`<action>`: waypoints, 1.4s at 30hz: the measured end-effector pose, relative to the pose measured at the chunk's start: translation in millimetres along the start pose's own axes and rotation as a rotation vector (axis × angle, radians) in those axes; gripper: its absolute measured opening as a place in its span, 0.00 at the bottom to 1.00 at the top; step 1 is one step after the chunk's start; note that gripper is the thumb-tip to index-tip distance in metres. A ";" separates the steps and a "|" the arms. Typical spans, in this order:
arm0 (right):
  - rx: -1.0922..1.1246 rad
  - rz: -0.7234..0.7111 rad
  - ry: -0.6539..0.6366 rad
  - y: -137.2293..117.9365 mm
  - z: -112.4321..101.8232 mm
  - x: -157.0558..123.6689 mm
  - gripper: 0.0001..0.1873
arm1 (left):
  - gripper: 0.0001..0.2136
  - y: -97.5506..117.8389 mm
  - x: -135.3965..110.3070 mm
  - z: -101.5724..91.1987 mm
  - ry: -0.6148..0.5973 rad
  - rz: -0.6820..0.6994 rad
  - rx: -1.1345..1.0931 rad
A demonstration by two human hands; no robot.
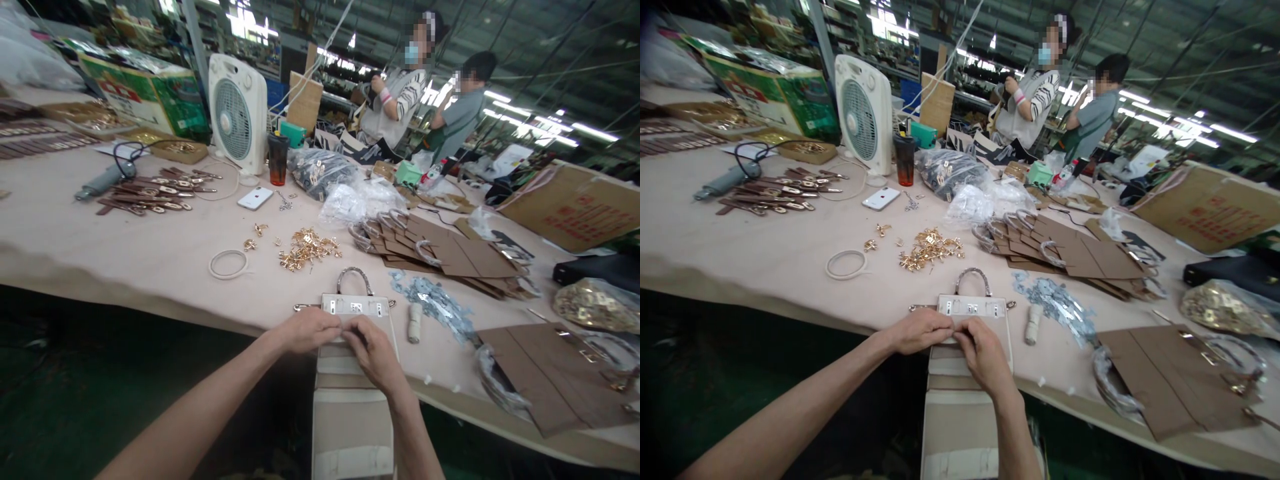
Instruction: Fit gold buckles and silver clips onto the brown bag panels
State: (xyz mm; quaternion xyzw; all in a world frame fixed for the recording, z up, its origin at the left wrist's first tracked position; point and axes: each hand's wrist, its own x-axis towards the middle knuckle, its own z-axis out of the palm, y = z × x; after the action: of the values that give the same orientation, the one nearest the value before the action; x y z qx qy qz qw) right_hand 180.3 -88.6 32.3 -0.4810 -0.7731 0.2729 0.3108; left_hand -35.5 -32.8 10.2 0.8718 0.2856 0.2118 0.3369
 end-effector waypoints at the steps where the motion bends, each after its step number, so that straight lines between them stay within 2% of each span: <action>1: 0.005 -0.004 0.002 0.6 1.2 -0.2 0.06 | 0.14 -0.7 0.5 0.6 0.006 -0.002 -0.011; 10: 0.087 -0.061 0.095 11.3 20.2 0.9 0.06 | 0.14 -5.7 3.0 2.3 0.040 -0.053 -0.227; 15: 0.152 -0.157 0.168 13.4 28.0 -14.6 0.07 | 0.13 -7.8 3.1 4.6 0.064 -0.100 -0.322; 18: 0.245 -0.118 0.267 18.4 13.0 -28.0 0.05 | 0.13 -6.4 3.1 4.3 0.094 -0.105 -0.288; 21: 0.240 -0.025 0.421 31.6 -20.7 -29.0 0.03 | 0.13 -3.4 3.4 3.0 0.073 -0.108 -0.216; 23: 0.140 0.036 0.443 42.2 -46.2 -21.6 0.04 | 0.13 -2.1 3.9 2.6 0.054 -0.100 -0.164; 27: 0.018 0.131 0.258 58.5 -81.2 2.0 0.09 | 0.13 -2.6 5.4 2.6 0.025 -0.080 -0.112; 31: 0.044 0.157 0.055 65.6 -87.9 22.0 0.09 | 0.12 -2.8 6.1 2.6 0.015 -0.082 -0.099; 42: 0.057 0.150 -0.044 82.4 -85.2 33.2 0.09 | 0.11 -2.4 6.9 2.6 0.024 -0.114 -0.113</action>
State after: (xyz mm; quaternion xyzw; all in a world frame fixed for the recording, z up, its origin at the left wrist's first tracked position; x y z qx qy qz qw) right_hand 279.5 -15.8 36.2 -0.5226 -0.7332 0.3278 0.2861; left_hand -29.7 -28.1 7.9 0.8310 0.3266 0.2185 0.3937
